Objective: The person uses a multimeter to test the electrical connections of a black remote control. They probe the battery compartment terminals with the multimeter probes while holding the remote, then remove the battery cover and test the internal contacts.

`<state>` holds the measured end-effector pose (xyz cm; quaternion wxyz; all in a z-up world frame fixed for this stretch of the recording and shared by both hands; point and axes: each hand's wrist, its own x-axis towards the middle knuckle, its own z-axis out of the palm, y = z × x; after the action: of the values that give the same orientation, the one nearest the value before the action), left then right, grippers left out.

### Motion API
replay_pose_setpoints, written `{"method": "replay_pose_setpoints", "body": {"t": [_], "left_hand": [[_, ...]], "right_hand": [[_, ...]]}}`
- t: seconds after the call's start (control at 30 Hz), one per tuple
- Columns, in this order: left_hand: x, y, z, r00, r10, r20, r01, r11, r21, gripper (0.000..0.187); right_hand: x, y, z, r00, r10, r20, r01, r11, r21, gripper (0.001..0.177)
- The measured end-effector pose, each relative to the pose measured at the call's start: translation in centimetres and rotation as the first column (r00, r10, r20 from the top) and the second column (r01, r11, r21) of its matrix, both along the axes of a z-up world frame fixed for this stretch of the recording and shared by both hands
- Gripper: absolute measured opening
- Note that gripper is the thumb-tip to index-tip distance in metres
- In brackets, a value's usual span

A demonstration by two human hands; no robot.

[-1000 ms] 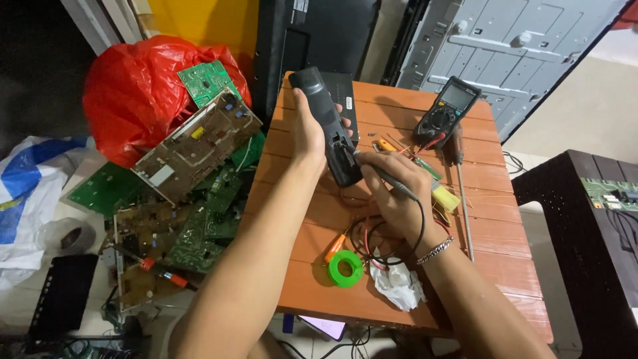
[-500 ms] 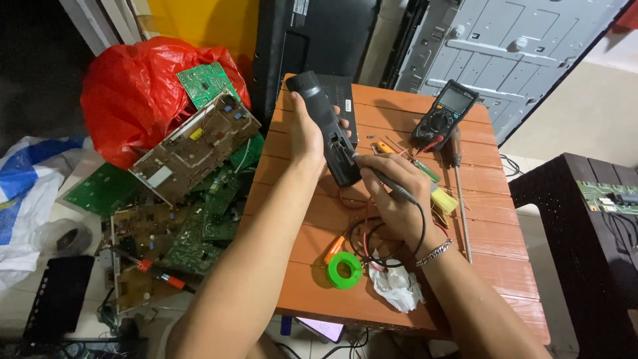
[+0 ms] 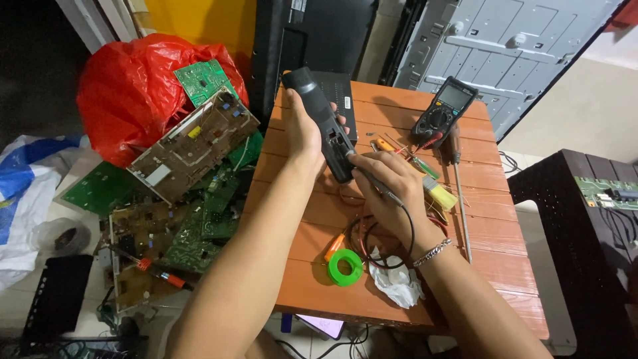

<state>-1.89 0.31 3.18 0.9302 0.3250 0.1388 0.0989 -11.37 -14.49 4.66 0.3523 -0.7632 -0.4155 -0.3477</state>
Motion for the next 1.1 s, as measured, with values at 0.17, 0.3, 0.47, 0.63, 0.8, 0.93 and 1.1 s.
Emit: {"method": "replay_pose_setpoints", "body": {"t": [0.17,0.3,0.47,0.63,0.8,0.93,1.1], "left_hand": [[0.3,0.1,-0.6,1.000,0.000,0.005,0.000,1.000,0.000,0.065],[-0.2,-0.1,-0.5,1.000,-0.009,0.012,0.008,1.000,0.024,0.061],[0.1,-0.6,-1.4,0.993,-0.077,0.084,0.061,0.982,0.176,0.062],[0.4,-0.2,-1.1,0.972,-0.074,0.221,0.010,0.961,0.278,0.063],[-0.7,-0.1,0.2,0.924,-0.106,0.368,-0.052,0.918,0.394,0.067],[-0.8,0.2,0.1,0.935,-0.106,0.337,-0.063,0.889,0.453,0.064],[-0.3,0.3,-0.6,0.924,-0.094,0.372,-0.108,0.867,0.487,0.061]], "right_hand": [[-0.2,0.3,0.3,0.999,-0.016,0.038,0.017,0.999,-0.031,0.015],[0.1,0.1,0.0,0.998,-0.023,0.059,0.025,0.999,-0.043,0.014],[0.2,-0.7,-0.8,0.996,-0.028,-0.087,0.029,0.999,0.013,0.008],[-0.3,-2.1,0.1,0.941,-0.038,-0.337,0.089,0.986,0.138,0.013],[-0.1,-1.5,0.4,0.892,-0.036,-0.450,0.121,0.980,0.161,0.015],[-0.2,-1.7,-0.2,0.863,-0.032,-0.504,0.087,0.993,0.085,0.018],[-0.1,-1.2,-0.3,0.878,0.026,-0.478,0.017,0.996,0.087,0.014]]}}
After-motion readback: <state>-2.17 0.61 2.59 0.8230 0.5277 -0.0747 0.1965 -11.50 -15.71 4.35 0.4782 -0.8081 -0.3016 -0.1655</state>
